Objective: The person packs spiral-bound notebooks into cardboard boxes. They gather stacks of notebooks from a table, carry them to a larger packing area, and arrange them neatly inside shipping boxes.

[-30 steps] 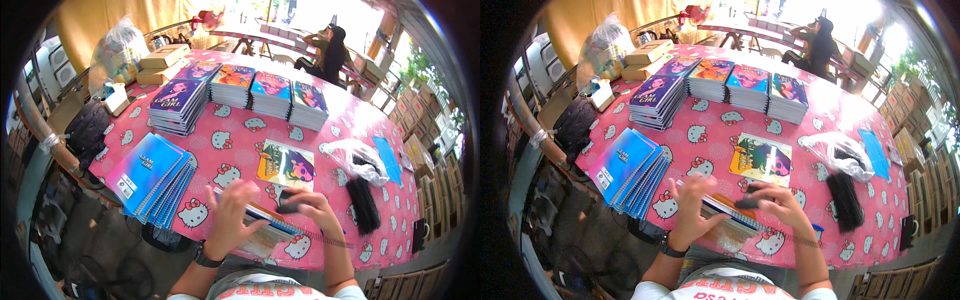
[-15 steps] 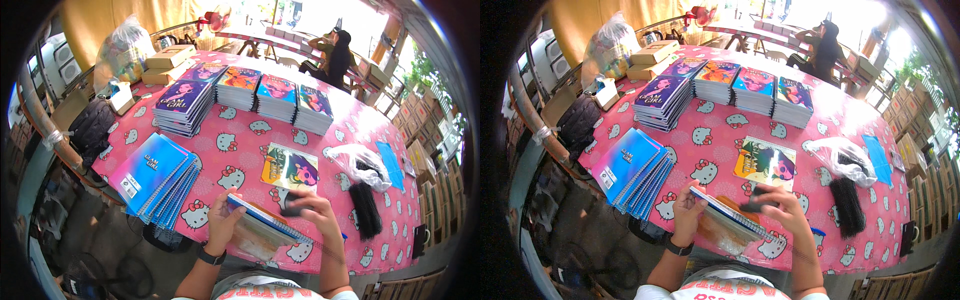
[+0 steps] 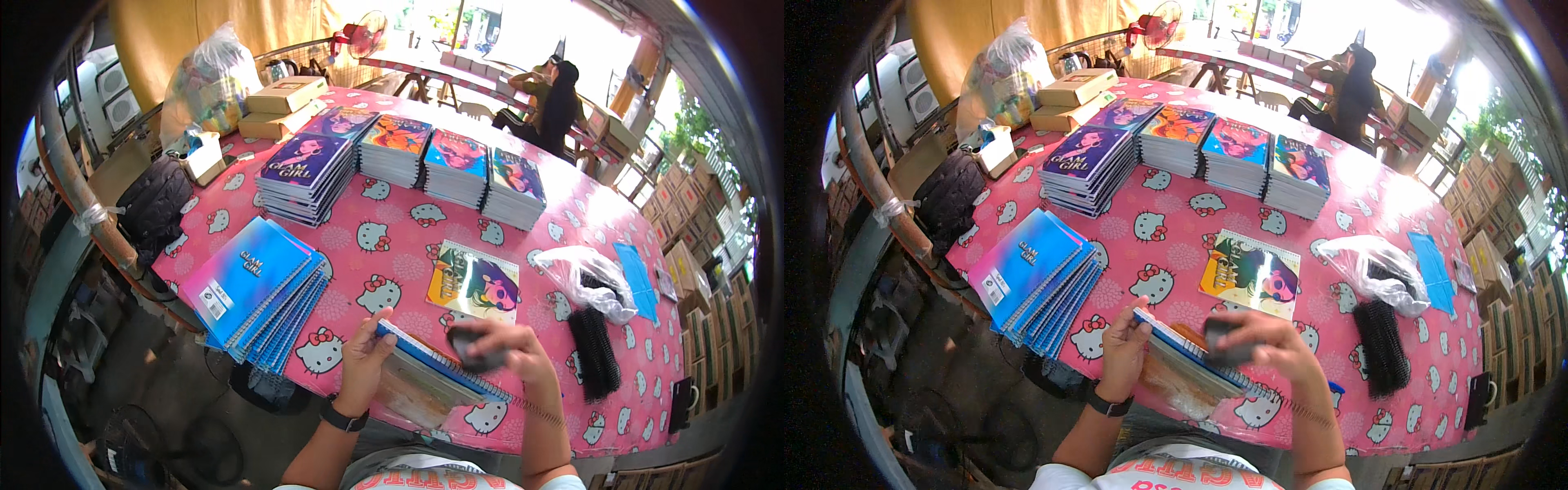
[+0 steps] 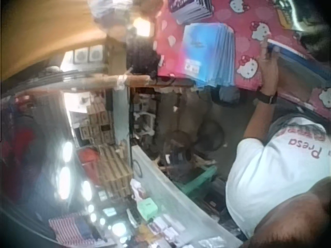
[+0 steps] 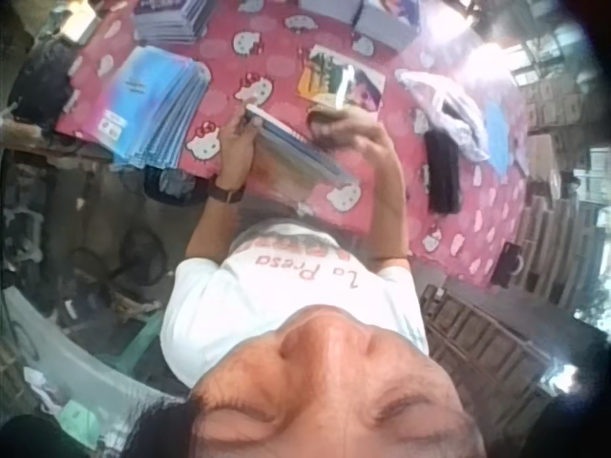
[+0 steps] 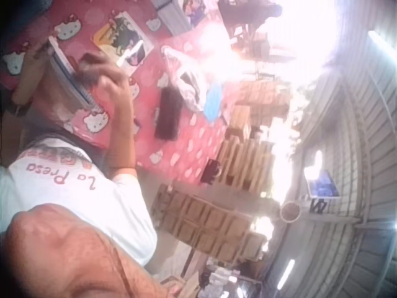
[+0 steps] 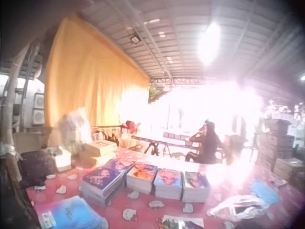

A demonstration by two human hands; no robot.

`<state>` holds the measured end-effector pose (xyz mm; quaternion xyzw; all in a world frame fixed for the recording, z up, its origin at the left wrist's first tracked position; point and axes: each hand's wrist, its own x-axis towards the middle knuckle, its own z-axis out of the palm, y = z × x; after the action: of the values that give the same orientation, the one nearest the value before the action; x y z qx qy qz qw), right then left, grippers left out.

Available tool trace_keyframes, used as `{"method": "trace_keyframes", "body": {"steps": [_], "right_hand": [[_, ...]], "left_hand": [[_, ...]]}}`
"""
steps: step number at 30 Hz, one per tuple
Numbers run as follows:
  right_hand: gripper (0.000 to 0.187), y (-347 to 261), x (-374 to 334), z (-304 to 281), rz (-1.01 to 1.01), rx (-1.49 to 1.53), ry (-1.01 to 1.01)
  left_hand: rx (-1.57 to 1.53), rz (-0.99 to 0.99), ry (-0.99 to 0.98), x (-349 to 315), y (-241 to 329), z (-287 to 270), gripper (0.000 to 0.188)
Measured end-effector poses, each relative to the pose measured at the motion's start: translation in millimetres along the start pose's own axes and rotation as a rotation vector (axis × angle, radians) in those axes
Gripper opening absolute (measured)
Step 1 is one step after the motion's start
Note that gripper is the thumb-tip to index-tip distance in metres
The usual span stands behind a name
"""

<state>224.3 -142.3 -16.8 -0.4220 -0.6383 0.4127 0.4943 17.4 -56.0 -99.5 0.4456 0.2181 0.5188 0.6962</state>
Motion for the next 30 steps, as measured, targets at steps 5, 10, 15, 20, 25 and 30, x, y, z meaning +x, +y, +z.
{"method": "trace_keyframes", "body": {"steps": [5,10,15,20,25,30], "right_hand": [[0.045,17.3,9.8,-9.4,0.192,-0.782,0.18],[0.032,9.8,11.6,5.0,0.041,0.038,-0.071],[0.039,13.0,19.3,5.0,0.037,0.054,-0.042],[0.043,22.1,25.3,1.4,0.3,0.037,0.041],[0.046,22.5,28.5,5.8,0.301,-0.121,0.058],[0.042,2.7,31.2,23.0,-0.063,0.378,-0.083]], "left_hand": [[-0.007,-0.01,-0.005,1.9,3.0,0.9,0.041],[-0.009,-0.005,0.0,3.6,0.3,-1.9,0.041],[0.012,0.039,-0.039,3.0,-7.7,-4.1,0.043],[0.086,0.055,-0.056,5.9,-6.8,-6.8,0.043],[0.034,-0.006,-0.023,5.2,-5.3,-2.4,0.042],[0.121,0.061,-0.039,5.3,-4.1,-2.8,0.042]]}}
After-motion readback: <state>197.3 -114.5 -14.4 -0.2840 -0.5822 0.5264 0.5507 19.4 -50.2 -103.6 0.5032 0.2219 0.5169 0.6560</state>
